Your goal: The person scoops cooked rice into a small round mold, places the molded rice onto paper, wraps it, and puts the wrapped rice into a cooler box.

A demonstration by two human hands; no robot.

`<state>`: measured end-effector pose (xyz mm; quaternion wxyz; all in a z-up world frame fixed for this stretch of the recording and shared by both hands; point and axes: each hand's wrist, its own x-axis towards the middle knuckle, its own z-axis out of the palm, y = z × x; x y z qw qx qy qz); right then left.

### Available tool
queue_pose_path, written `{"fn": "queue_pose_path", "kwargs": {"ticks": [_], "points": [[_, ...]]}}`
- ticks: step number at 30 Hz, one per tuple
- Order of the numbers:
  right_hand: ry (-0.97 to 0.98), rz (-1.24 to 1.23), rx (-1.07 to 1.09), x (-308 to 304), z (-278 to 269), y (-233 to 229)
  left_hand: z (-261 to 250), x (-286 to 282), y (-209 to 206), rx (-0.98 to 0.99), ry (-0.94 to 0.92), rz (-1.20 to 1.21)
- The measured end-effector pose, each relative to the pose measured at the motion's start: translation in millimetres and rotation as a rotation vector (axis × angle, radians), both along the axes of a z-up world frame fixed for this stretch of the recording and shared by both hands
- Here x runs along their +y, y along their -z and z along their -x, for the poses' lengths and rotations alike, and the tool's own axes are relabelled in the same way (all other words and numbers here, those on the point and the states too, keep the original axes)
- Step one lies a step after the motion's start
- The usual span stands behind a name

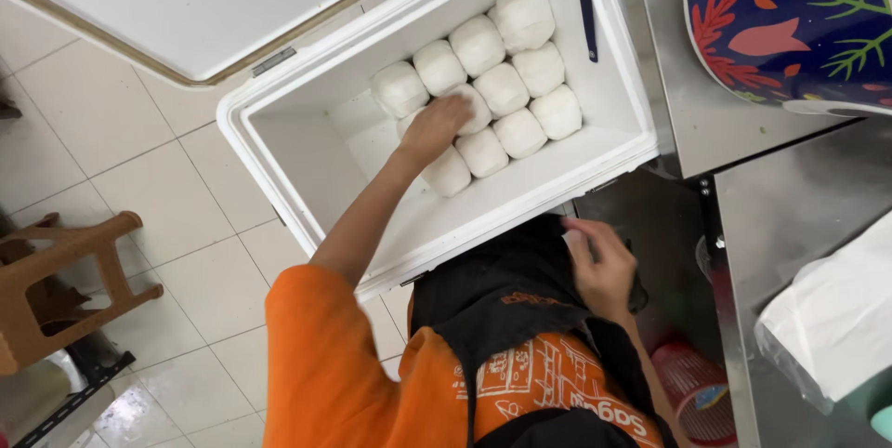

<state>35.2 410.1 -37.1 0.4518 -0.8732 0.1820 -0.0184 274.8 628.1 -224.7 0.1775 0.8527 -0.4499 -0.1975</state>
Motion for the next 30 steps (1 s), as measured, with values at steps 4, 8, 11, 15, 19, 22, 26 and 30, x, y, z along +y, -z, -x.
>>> {"fn": "queue_pose_path", "kwargs": {"ticks": [4,8,11,15,19,22,26,30], "points": [[-0.798,0.069,0.027,39,-59,43,32,43,17,0.010,0.107,0.009],[-1.266,0.386,0.138,106,-110,131,31,49,40,-0.146,0.121,0.083],[-1.366,0.532,0.277,129,-151,169,17,64,38,0.086,0.100,-0.024],[-1.420,0.549,0.383,128,-150,172,29,92,23,-0.026,0.023,0.083],[-1.432,0.498,0.437,120,-158,170,38,85,20,-0.061,-0.074,0.085],[-1.382,0.374,0.440,108,-160,152,68,64,5,-0.026,-0.288,0.090],[-1.105,0.040,0.210,53,-138,106,106,62,-6,0.076,-0.245,-0.053],[-0.388,-0.055,0.128,-73,-65,47,115,30,4,0.345,-0.026,-0.362]]}}
